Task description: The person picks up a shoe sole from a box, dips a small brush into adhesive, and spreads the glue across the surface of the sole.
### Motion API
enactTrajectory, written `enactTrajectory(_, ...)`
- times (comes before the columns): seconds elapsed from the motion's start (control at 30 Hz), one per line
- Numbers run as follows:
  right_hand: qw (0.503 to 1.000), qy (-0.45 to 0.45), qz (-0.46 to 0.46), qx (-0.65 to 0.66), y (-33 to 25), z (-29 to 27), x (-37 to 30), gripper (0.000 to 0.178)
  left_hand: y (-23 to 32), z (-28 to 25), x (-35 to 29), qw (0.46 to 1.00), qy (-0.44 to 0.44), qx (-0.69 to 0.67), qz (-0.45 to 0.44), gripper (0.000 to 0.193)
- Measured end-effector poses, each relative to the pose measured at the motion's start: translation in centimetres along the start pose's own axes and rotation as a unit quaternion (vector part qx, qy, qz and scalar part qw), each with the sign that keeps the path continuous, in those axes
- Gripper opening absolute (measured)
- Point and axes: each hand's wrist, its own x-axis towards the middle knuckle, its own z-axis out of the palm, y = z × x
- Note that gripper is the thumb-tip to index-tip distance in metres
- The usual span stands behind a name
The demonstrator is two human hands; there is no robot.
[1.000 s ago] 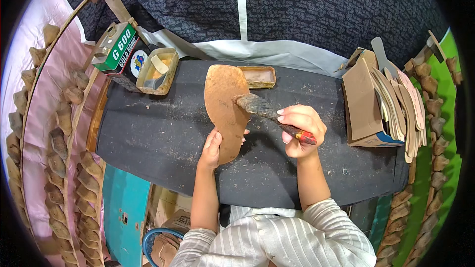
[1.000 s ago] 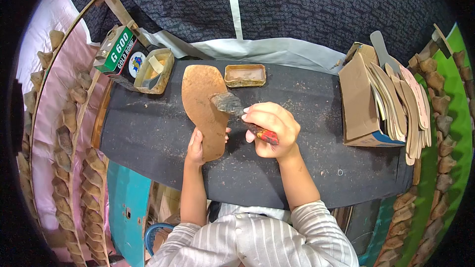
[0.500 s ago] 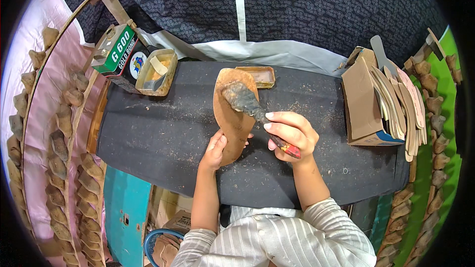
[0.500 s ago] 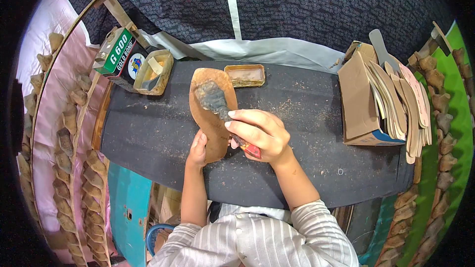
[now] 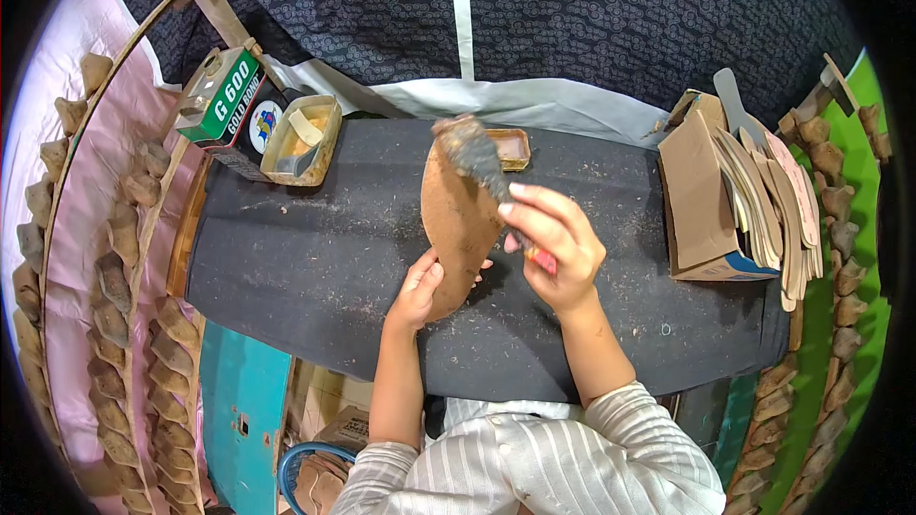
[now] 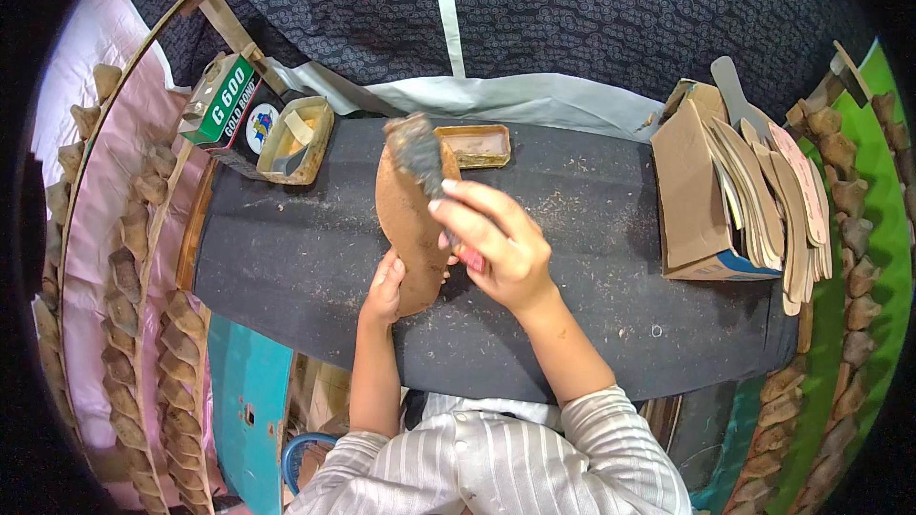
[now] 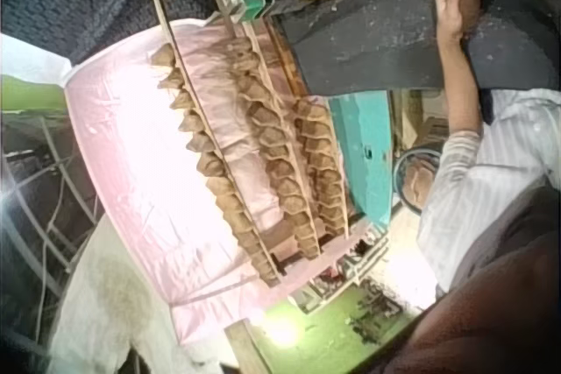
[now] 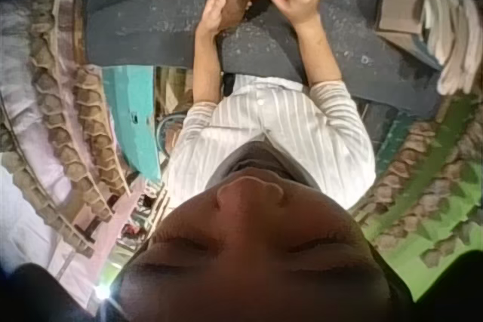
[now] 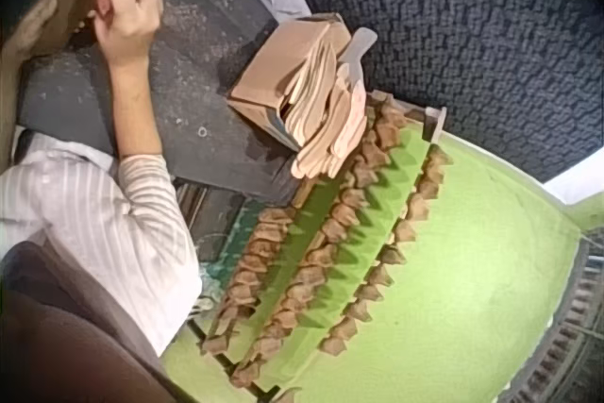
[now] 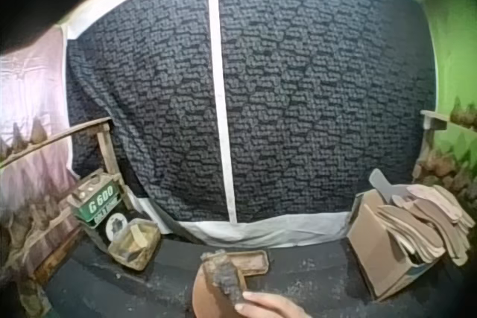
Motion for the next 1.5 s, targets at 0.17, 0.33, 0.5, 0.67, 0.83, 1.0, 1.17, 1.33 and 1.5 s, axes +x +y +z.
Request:
enactTrajectory(0.17, 0.998, 0.054, -0.002, -0.037, 0.8, -0.4, 0.0, 0.048, -0.1, 0.0, 0.1, 1.000, 0.005, -0.001, -0.001, 0.068)
enactTrajectory(0.33, 0.995, 0.020, -0.093, 0.013, -0.1, -0.7, 0.4, 0.043, -0.2, -0.2, 0.0, 1.000, -0.002, 0.002, 0.007, 0.067)
enactTrajectory(0.5, 0.998, 0.039, -0.026, -0.033, 1.6, -0.3, 0.1, 0.043, -0.2, 0.1, 0.3, 1.000, 0.017, 0.007, 0.004, 0.064)
enactTrajectory(0.67, 0.988, 0.089, 0.108, -0.059, 6.2, -0.2, -0.3, 0.037, -0.3, -0.2, 0.1, 0.999, 0.041, -0.008, 0.018, 0.063)
enactTrajectory(0.83, 0.984, 0.036, 0.163, -0.060, 10.6, 1.2, -3.2, 0.024, -0.4, -0.5, 0.3, 0.996, 0.070, -0.036, 0.032, 0.061)
enactTrajectory(1.0, 0.984, -0.004, 0.175, -0.039, 12.2, 3.0, -5.3, 0.026, -0.7, -0.6, 0.5, 0.990, 0.108, -0.066, 0.067, 0.058)
enactTrajectory(1.17, 0.980, -0.021, 0.187, -0.068, 12.2, 3.1, -5.6, 0.026, -0.5, -0.6, 0.5, 0.988, 0.125, -0.062, 0.064, 0.056)
enactTrajectory(1.33, 0.971, -0.029, 0.235, -0.033, 11.7, 3.2, -5.2, 0.032, -0.5, -0.5, 0.5, 0.986, 0.132, -0.070, 0.067, 0.053)
enactTrajectory(1.5, 0.973, -0.015, 0.228, -0.027, 11.6, 3.0, -4.9, 0.042, -0.8, -0.8, 0.7, 0.985, 0.135, -0.081, 0.075, 0.054)
